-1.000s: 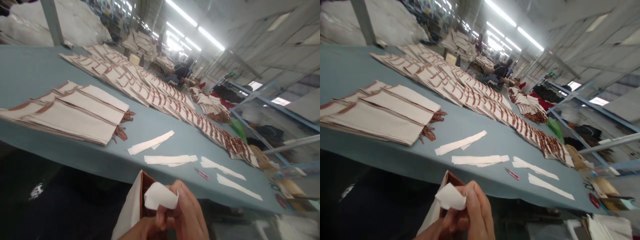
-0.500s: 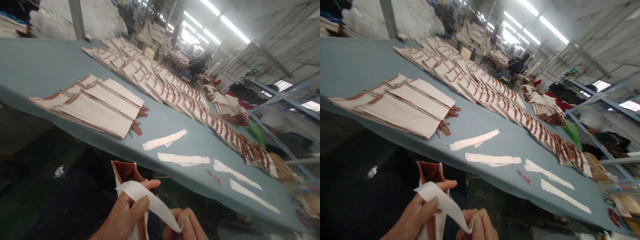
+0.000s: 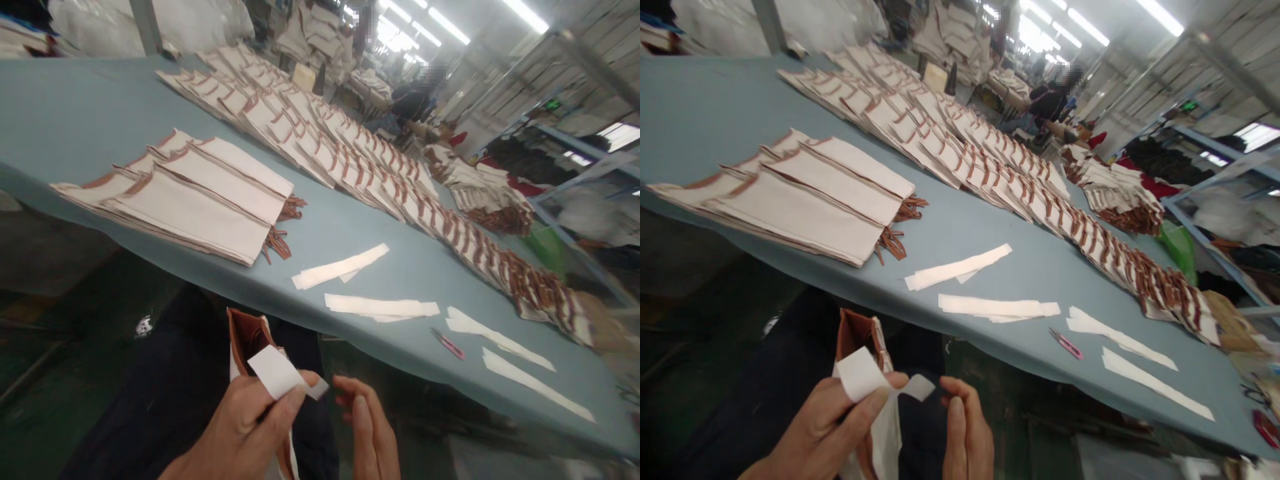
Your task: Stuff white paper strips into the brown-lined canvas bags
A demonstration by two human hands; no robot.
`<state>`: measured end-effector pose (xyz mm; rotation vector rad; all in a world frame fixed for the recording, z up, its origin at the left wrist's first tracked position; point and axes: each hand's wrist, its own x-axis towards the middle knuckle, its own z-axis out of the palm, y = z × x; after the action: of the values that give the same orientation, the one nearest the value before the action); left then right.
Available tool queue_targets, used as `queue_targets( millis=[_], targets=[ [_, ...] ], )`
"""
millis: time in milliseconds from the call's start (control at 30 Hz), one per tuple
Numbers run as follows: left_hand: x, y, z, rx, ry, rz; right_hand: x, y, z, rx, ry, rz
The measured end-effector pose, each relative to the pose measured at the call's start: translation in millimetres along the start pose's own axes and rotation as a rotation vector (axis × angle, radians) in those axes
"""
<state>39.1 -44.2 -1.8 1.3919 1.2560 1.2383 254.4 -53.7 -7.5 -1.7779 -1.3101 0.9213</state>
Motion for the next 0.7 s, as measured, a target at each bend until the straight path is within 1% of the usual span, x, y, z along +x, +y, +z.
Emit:
queue_targets(
  millis=[67, 100, 167, 233, 300, 367, 500, 600, 700],
  targets=[
    [-3.6, -2.9, 0.4, 0.105, -0.002, 0.097, 7.6, -22.0, -0.7, 0.011, -0.041, -0.14],
    [-4.4, -4.1, 0.7, 0.143, 0.001, 0.144, 11.1, -34.9, 0.8, 0.031, -0.094, -0.225],
    [-3.6, -4.2, 1.5, 0.16, -0.019, 0.227, 17.7, -61.0, 7.0, 0.088, -0.252, -0.37],
    [-1.3, -0.8, 2.1, 0.094, -0.071, 0.28, 23.1, -82.3, 15.3, 0.115, -0.386, -0.427],
    [0.1, 4.4, 2.1, 0.031, -0.129, 0.275, 26.3, -94.3, 22.9, 0.109, -0.47, -0.402],
    [-0.8, 8.2, 1.3, 0.041, -0.155, 0.239, 26.6, -97.0, 28.7, 0.109, -0.501, -0.361],
    [-5.6, 8.2, -0.6, 0.105, -0.116, 0.14, 22.0, -91.3, 37.0, 0.124, -0.513, -0.28],
    [-6.1, 7.6, -0.8, 0.026, -0.113, 0.117, 17.9, -92.4, 43.3, 0.14, -0.504, -0.24],
    [-6.8, 8.6, 0.6, -0.061, -0.107, 0.109, 15.8, -99.5, 47.8, 0.153, -0.512, -0.221]
  ],
)
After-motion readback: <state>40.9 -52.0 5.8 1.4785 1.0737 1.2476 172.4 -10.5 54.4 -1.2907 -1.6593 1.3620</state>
